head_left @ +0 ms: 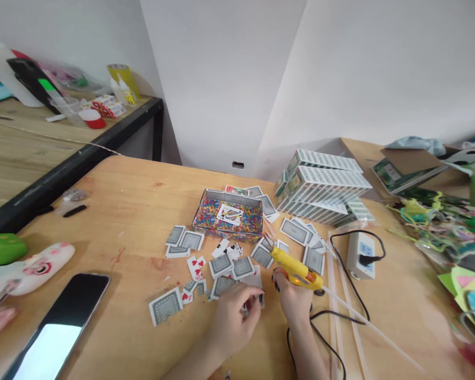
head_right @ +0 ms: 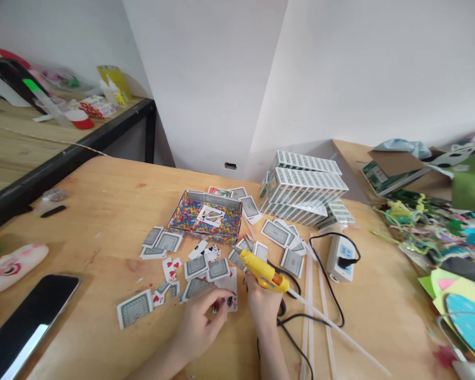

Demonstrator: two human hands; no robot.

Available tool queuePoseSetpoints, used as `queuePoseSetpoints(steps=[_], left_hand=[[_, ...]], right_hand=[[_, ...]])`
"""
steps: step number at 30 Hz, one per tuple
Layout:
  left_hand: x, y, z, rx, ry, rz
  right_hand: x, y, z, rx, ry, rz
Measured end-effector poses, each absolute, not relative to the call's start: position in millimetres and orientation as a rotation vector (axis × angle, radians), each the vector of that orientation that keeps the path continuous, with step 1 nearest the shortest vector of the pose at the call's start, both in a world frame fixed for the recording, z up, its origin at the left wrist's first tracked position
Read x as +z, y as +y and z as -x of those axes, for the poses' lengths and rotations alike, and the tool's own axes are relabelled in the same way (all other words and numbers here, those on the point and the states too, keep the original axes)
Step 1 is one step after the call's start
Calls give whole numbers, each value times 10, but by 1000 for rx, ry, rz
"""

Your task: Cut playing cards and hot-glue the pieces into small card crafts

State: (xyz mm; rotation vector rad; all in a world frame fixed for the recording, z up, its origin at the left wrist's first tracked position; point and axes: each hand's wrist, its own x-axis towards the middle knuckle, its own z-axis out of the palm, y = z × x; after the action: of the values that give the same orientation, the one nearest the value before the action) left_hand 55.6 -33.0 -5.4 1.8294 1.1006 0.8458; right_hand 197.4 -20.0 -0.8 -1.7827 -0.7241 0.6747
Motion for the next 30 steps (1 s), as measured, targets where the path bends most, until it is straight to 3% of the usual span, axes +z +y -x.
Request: queuePoseSetpoints(steps=[30], left_hand=[[-85, -335, -556, 796, 1094, -1828]], right_hand=[[-288, -246, -1992, 674, -805, 1685]])
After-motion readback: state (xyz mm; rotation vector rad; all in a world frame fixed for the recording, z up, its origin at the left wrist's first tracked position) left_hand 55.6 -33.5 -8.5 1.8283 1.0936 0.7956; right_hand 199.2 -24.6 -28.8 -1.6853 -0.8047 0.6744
